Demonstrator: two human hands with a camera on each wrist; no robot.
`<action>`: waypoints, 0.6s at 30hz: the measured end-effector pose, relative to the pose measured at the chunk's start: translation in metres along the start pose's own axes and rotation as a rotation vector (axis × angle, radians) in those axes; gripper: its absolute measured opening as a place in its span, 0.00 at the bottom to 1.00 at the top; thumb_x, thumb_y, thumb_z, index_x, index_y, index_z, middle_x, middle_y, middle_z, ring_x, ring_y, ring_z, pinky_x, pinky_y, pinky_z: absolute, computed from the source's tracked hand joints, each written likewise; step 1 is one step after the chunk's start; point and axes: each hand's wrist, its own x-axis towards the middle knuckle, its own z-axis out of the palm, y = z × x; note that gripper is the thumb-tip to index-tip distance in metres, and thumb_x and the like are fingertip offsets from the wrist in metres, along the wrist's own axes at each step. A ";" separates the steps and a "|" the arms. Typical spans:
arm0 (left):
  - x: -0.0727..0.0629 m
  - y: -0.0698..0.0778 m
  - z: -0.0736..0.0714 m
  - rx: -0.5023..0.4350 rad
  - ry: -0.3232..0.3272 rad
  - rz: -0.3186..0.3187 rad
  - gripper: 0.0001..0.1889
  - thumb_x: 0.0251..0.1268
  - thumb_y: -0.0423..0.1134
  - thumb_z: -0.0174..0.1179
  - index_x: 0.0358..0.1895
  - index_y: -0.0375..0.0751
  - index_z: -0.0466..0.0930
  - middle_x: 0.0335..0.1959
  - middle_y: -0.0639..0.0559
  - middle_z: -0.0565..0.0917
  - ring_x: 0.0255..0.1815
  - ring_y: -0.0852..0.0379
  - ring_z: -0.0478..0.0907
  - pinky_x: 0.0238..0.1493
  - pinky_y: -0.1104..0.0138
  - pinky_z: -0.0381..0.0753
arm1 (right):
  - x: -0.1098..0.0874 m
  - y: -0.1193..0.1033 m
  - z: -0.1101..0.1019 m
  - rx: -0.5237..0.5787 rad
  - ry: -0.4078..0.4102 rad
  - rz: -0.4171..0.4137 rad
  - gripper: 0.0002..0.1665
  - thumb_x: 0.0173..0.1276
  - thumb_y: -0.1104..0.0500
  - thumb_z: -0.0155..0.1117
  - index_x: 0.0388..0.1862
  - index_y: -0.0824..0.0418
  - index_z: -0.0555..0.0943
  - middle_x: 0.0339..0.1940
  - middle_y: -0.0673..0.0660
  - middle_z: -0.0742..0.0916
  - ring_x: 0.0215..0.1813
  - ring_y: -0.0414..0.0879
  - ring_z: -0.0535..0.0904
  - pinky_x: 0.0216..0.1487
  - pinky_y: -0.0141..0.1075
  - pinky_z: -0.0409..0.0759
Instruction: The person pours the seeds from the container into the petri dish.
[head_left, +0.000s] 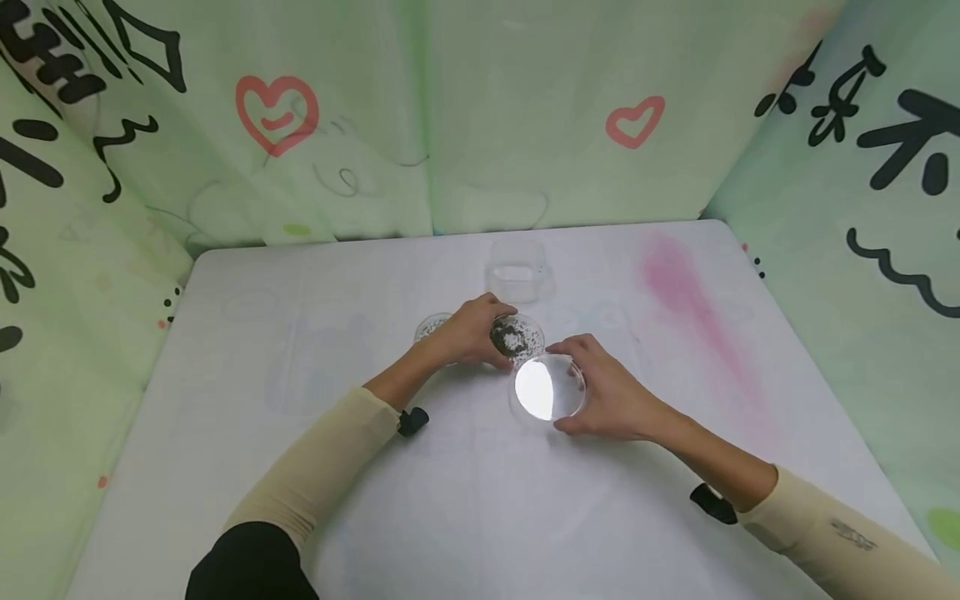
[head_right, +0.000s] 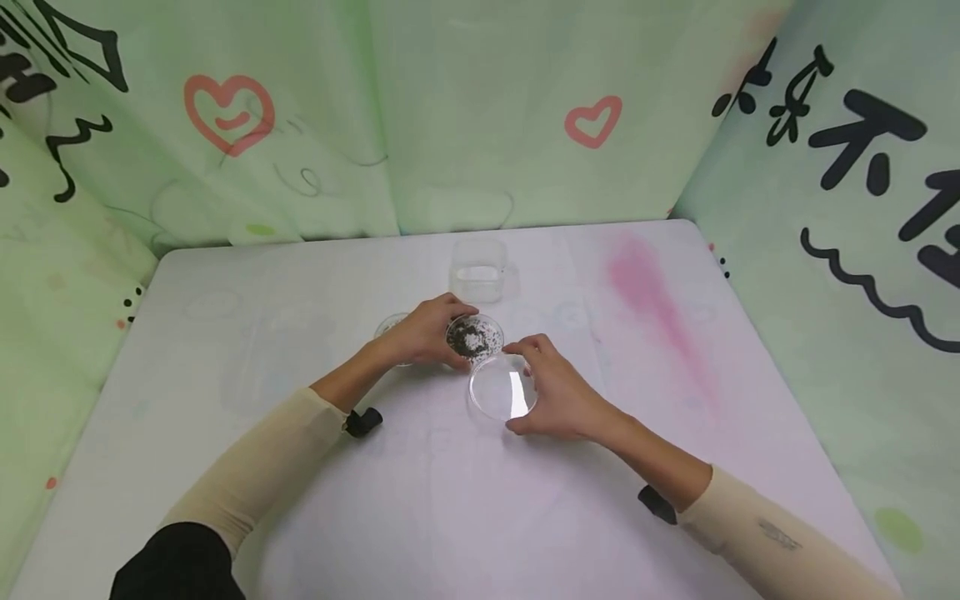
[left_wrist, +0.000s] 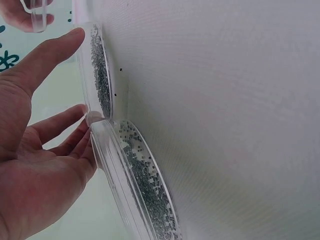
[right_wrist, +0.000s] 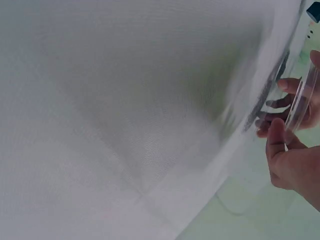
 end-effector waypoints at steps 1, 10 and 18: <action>0.000 0.000 0.000 0.000 0.001 -0.001 0.50 0.47 0.46 0.84 0.76 0.40 0.71 0.69 0.41 0.74 0.69 0.43 0.73 0.74 0.52 0.73 | 0.000 0.002 -0.002 0.015 0.015 0.002 0.54 0.44 0.60 0.86 0.72 0.61 0.71 0.65 0.61 0.75 0.52 0.53 0.79 0.52 0.46 0.82; -0.001 -0.001 0.004 -0.005 -0.010 0.017 0.49 0.48 0.46 0.83 0.76 0.39 0.71 0.69 0.40 0.74 0.68 0.43 0.74 0.73 0.53 0.73 | 0.003 0.018 -0.023 0.276 0.079 0.066 0.57 0.46 0.72 0.83 0.77 0.60 0.68 0.51 0.67 0.80 0.41 0.54 0.78 0.48 0.27 0.77; 0.000 0.000 0.001 -0.002 0.008 0.015 0.49 0.47 0.45 0.84 0.75 0.39 0.71 0.68 0.40 0.74 0.68 0.44 0.74 0.73 0.54 0.74 | 0.013 0.024 -0.040 0.417 0.100 0.057 0.54 0.49 0.74 0.80 0.76 0.60 0.70 0.71 0.64 0.77 0.40 0.51 0.77 0.46 0.26 0.77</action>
